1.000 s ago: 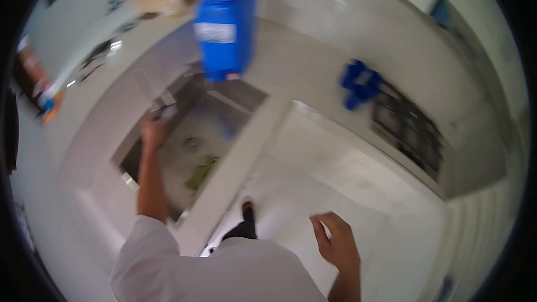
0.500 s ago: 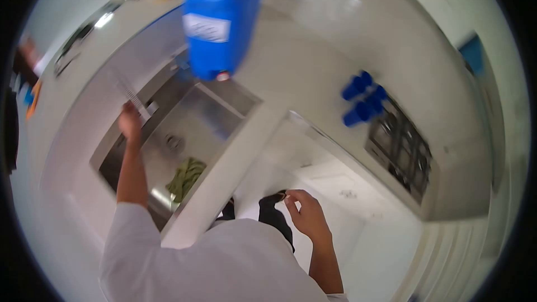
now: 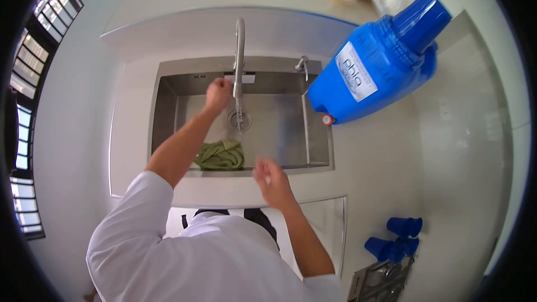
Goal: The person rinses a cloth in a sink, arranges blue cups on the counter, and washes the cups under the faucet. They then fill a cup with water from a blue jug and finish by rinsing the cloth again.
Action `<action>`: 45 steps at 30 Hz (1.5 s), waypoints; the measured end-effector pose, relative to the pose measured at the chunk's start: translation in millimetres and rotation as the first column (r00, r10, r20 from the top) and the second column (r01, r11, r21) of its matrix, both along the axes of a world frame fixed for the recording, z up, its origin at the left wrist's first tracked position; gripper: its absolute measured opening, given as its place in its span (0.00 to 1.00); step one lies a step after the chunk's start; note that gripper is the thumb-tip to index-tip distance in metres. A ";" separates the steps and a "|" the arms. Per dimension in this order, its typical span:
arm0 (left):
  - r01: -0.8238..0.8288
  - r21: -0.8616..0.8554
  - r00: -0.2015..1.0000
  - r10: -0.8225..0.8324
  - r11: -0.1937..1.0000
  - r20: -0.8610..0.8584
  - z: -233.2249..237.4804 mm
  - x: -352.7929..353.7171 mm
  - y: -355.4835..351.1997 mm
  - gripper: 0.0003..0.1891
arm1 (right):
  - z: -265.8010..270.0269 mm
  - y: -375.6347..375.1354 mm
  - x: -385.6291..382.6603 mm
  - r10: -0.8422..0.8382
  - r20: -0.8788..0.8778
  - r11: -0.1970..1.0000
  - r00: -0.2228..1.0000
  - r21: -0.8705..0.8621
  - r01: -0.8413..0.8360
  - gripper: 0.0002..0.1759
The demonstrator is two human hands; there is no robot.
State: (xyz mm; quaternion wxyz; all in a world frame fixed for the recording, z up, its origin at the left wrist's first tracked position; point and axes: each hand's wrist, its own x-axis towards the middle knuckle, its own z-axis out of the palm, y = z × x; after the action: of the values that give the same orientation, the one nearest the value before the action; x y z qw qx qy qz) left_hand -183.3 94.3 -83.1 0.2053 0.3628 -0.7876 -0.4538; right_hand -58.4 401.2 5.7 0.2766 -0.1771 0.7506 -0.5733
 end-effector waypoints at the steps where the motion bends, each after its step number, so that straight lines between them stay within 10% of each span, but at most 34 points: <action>1: 0.146 0.154 0.989 -0.144 0.977 -0.023 13.9 13.9 30.2 0.24 | -33.1 -11.2 -17.1 -0.066 0.209 0.975 0.976 -0.196 0.108 0.23; 3: 0.263 0.428 0.960 -0.279 0.865 -0.026 40.6 37.0 87.8 0.23 | -44.4 -47.9 -51.4 -0.231 0.529 0.921 0.816 -0.152 0.359 0.23; 5: 0.206 0.461 0.965 -0.257 0.863 0.049 43.8 30.0 103.6 0.20 | -65.9 -77.8 -86.4 -0.039 0.830 0.884 0.556 -0.230 0.406 0.22; 11: -0.018 0.181 1.000 0.014 0.983 0.023 57.0 31.7 88.5 0.31 | -153.2 -154.5 -114.5 0.532 0.671 0.578 0.517 -0.734 0.358 0.18; 14: 0.085 0.051 0.996 -0.083 0.995 -0.031 48.5 55.8 71.9 0.27 | -114.6 -165.0 -107.5 0.447 0.754 0.663 0.481 -0.640 0.388 0.15; 17: 0.009 -0.044 0.987 -0.002 0.999 0.163 13.8 93.6 33.0 0.20 | -89.1 -171.8 -111.7 -0.002 0.766 0.936 0.642 -0.225 0.271 0.16; 20: 0.370 -0.152 0.859 -0.275 0.917 0.432 -115.5 144.3 5.2 0.17 | -49.3 -166.0 -115.9 0.115 0.581 0.948 0.806 -0.306 0.085 0.15; 24: 0.737 0.085 0.527 -0.649 0.670 0.548 -156.7 135.3 9.3 0.18 | -62.8 -152.9 -117.3 0.057 0.264 0.998 0.963 -0.053 -0.045 0.17; 26: 0.611 0.128 0.752 -0.623 0.781 0.216 -102.2 107.6 23.5 0.17 | -110.8 -134.2 -115.6 0.078 -0.185 0.950 0.980 0.312 -0.016 0.19; 29: 0.528 0.265 0.849 -0.506 0.807 -0.151 -22.2 71.9 24.0 0.19 | -119.9 -128.0 -105.7 0.106 -0.272 0.926 0.957 0.376 0.004 0.21; 34: 0.551 0.236 0.834 -0.535 0.801 -0.133 26.9 63.5 -1.7 0.26 | -78.0 -129.5 -116.3 -0.212 0.248 0.977 0.945 0.017 0.214 0.22; 38: 0.817 0.026 0.564 -0.808 0.576 0.174 1.3 91.3 -42.2 0.39 | -67.7 -109.7 -144.1 -0.093 0.582 0.863 0.808 -0.358 0.357 0.25; 42: 0.594 0.620 0.767 -0.593 0.513 -0.244 32.9 85.8 -27.0 0.28 | -61.6 -119.2 -121.0 -0.007 0.750 0.722 0.662 -0.453 0.522 0.29; 43: 0.586 0.638 0.808 -0.417 0.500 -0.416 36.2 82.1 -7.4 0.21 | -87.4 -121.5 -124.8 0.070 0.803 0.633 0.592 -0.494 0.596 0.30; 45: 0.443 0.284 0.792 -0.223 0.851 -0.568 25.1 63.0 46.3 0.20 | -93.9 -140.9 -114.3 -0.010 0.792 0.663 0.611 -0.452 0.597 0.25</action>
State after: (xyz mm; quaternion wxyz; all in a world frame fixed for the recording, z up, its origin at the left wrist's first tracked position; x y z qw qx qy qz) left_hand -120.4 140.6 -58.0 0.2441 0.1142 -0.6449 -0.7152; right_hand -172.7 260.3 -88.2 0.3561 0.1221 0.3270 -0.8668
